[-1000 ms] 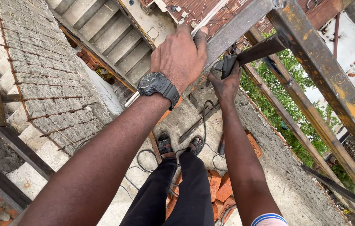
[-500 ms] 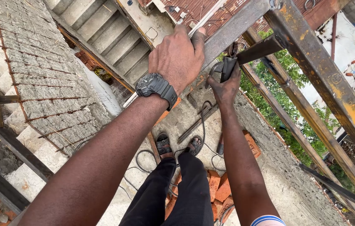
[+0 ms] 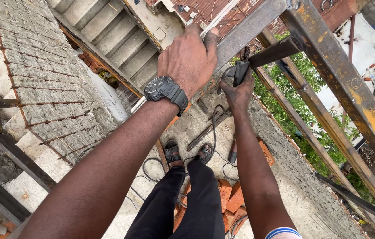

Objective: Welding sections of a metal balcony railing or frame together using an arc welder.

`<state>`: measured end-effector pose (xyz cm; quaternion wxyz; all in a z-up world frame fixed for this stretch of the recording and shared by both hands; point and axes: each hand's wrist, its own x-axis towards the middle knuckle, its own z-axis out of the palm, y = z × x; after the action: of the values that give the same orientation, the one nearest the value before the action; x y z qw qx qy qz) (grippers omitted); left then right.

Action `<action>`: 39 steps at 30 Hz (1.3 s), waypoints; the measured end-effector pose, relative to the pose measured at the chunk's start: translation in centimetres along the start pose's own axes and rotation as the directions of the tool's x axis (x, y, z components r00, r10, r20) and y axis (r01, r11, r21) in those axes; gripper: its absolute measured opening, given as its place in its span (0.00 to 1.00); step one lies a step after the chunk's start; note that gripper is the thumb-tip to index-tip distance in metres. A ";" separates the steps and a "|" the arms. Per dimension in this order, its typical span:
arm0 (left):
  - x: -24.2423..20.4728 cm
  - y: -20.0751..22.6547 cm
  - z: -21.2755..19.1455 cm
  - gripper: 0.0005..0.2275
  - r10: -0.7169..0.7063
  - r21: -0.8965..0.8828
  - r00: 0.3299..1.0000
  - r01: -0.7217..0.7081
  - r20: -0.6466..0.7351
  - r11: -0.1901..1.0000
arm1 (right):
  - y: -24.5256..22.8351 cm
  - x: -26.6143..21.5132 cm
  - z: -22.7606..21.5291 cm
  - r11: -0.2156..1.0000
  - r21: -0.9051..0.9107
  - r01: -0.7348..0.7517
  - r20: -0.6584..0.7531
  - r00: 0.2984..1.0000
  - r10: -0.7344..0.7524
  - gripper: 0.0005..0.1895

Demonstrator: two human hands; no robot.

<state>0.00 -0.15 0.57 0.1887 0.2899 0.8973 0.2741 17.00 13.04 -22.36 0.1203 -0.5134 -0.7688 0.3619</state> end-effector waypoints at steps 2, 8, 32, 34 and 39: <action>0.0 0.2 -0.2 0.22 -0.023 -0.009 0.999 0.023 0.035 1.000 | 0.0 0.2 0.1 1.000 0.002 -0.009 0.001 1.000 0.009 0.63; 0.2 -0.3 0.5 0.22 0.011 -0.012 1.000 -0.010 0.011 1.000 | 1.0 0.5 0.6 0.999 0.032 -0.003 -0.014 1.000 0.004 0.64; 0.1 0.1 0.0 0.23 -0.022 -0.035 0.998 0.024 0.058 0.999 | 1.0 -7.0 -0.6 0.997 0.055 -0.045 0.071 0.997 0.041 0.59; 0.2 -0.1 0.3 0.23 -0.018 -0.030 0.997 0.020 0.069 0.999 | 2.3 -9.4 -0.1 0.991 0.067 -0.115 0.094 0.990 0.109 0.57; 0.3 -0.4 0.8 0.23 0.041 0.000 0.999 -0.041 -0.028 0.999 | 4.2 -15.3 0.0 0.956 0.110 -0.273 0.204 0.947 0.247 0.62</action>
<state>0.04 0.04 -0.38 0.1703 0.3041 0.8939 0.2821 26.78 0.48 -22.38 0.0334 -0.5645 -0.6753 0.4735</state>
